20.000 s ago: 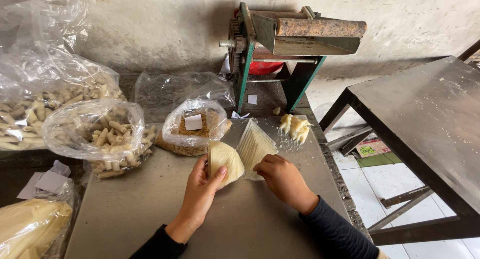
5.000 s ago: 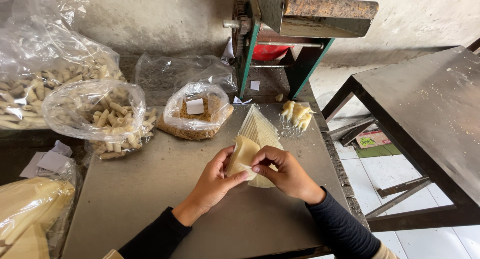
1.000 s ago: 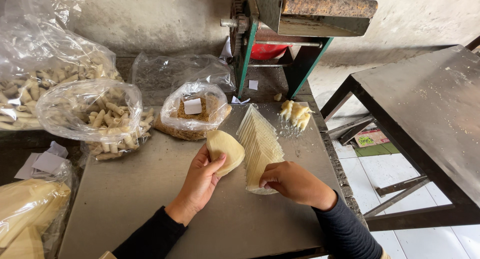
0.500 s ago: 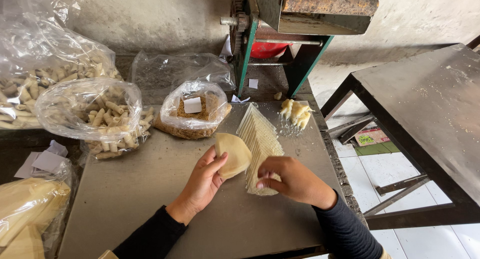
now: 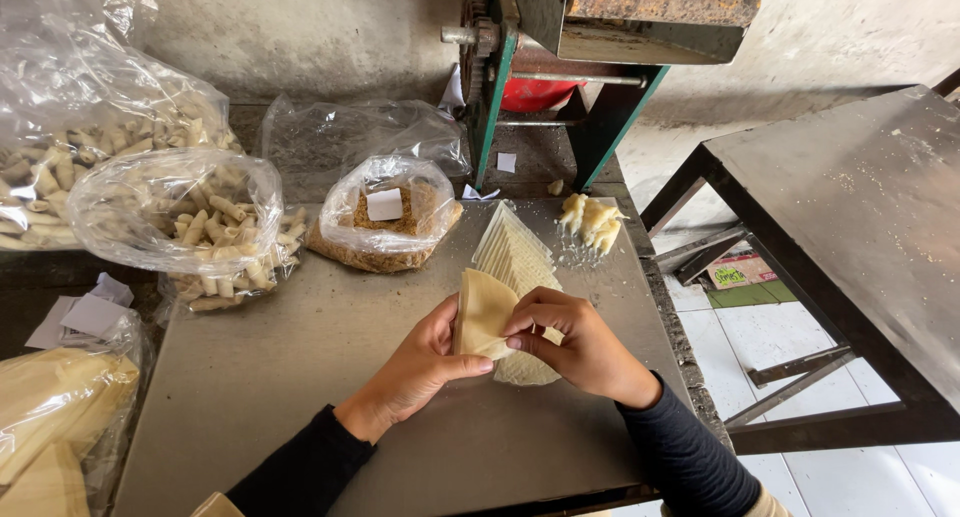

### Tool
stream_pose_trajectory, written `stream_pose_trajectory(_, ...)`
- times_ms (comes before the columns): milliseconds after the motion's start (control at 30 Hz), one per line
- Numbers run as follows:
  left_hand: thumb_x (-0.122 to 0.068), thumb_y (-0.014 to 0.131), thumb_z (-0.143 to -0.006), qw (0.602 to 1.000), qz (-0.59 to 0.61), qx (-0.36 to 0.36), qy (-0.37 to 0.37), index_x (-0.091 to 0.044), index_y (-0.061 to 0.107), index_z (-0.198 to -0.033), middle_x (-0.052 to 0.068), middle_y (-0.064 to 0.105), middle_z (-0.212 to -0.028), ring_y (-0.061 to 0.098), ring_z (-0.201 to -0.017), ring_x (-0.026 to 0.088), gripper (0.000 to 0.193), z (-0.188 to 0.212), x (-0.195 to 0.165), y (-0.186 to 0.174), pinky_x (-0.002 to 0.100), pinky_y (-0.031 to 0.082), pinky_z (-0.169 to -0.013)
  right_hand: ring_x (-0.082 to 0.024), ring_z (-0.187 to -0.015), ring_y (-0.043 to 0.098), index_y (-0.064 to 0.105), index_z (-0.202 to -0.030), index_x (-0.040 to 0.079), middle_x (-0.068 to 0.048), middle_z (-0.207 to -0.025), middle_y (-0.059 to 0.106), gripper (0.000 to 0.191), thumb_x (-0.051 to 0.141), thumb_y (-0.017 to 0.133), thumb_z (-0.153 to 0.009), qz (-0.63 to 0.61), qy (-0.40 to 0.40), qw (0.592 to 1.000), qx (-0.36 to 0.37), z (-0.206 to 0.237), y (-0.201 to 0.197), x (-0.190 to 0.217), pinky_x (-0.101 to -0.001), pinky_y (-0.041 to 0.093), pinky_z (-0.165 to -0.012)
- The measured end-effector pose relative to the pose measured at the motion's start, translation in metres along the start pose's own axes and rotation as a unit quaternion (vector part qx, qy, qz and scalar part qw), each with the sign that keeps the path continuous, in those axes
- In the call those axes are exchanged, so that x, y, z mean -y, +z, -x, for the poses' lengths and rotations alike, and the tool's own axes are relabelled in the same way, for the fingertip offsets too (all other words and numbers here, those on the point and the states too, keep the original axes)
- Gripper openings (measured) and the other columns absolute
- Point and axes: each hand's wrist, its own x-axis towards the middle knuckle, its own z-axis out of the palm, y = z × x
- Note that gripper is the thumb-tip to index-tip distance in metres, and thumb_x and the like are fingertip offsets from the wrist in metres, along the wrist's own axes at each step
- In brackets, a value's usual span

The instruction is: The person separates thin dough sheets, places them on a metal table, and fills them with a granular mixture from a plastic bag. The person folds the sheets into triangular packets and stacks them on the table.

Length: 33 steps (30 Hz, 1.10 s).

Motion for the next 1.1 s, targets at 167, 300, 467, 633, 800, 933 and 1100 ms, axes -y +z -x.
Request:
stream_pose_trajectory(167,-0.010,0.077,-0.084,1.000,0.025,0.007,-0.001,-0.008,0.039,-0.150,0.007,0.060,-0.136,0.058,-0.130,0.018,0.076,0.001,0.001,0.000,0.038,0.050,-0.109,-0.012,-0.082,0.066,0.074,-0.097,0.002,-0.004,-0.095,0.069,0.006,0.006,0.074,-0.092,-0.052,0.033,0.998,0.006,0.000,0.000,-0.002,-0.0270,0.055,-0.074)
stream_pose_trajectory(300,-0.016,0.073,-0.089,1.000,0.008,-0.015,0.005,-0.008,0.043,-0.148,0.006,0.063,-0.134,0.059,-0.128,0.016,0.066,0.001,0.005,0.000,0.035,0.052,-0.109,-0.011,-0.082,0.065,0.072,-0.100,0.001,-0.004,-0.093,0.070,0.009,0.006,0.072,-0.093,-0.067,0.054,0.996,-0.004,0.003,0.004,-0.011,-0.0263,0.055,-0.075)
stream_pose_trajectory(467,-0.017,0.071,-0.090,0.998,-0.029,-0.064,0.007,-0.008,0.055,-0.140,0.010,0.069,-0.123,0.068,-0.114,0.018,0.054,-0.003,0.008,-0.001,0.034,0.058,-0.102,-0.012,-0.077,0.064,0.066,-0.107,0.000,-0.004,-0.090,0.072,0.013,0.007,0.063,-0.098,-0.184,0.127,0.967,-0.125,0.005,0.000,-0.032,-0.0269,0.056,-0.071)
stream_pose_trajectory(633,-0.013,0.068,-0.089,0.991,0.034,-0.131,0.008,-0.010,0.056,-0.137,0.005,0.070,-0.117,0.070,-0.110,0.015,0.050,-0.005,0.008,-0.004,0.035,0.061,-0.096,-0.011,-0.080,0.063,0.067,-0.112,0.000,-0.006,-0.094,0.072,0.011,0.006,0.062,-0.104,-0.172,0.100,0.928,-0.315,0.002,-0.027,-0.044,-0.0254,0.051,-0.072)
stream_pose_trajectory(800,-0.009,0.066,-0.094,0.984,0.074,-0.155,0.050,-0.001,0.055,-0.139,0.007,0.070,-0.121,0.068,-0.112,0.015,0.047,-0.007,0.008,-0.011,0.032,0.057,-0.097,-0.015,-0.075,0.073,0.076,-0.098,0.007,-0.006,-0.094,0.078,0.010,0.008,0.069,-0.091,0.176,0.057,0.975,-0.124,0.003,-0.026,-0.030,-0.0288,0.059,-0.068)
stream_pose_trajectory(933,-0.008,0.065,-0.092,0.983,0.090,-0.152,0.054,-0.005,0.051,-0.144,0.006,0.070,-0.125,0.068,-0.114,0.013,0.054,-0.006,0.008,-0.011,0.030,0.056,-0.098,-0.024,-0.081,0.074,0.077,-0.095,0.006,-0.008,-0.089,0.077,0.011,0.005,0.071,-0.086,0.173,0.019,0.984,0.036,0.003,-0.023,-0.017,-0.0345,0.058,-0.072)
stream_pose_trajectory(1100,-0.008,0.065,-0.093,0.984,0.084,-0.151,0.045,-0.005,0.051,-0.145,0.006,0.070,-0.126,0.067,-0.114,0.012,0.054,-0.007,0.004,-0.009,0.030,0.055,-0.097,-0.025,-0.083,0.075,0.076,-0.097,0.006,-0.008,-0.090,0.076,0.012,0.004,0.069,-0.088,0.141,0.045,0.979,0.138,0.001,-0.025,-0.012,-0.0359,0.058,-0.073)
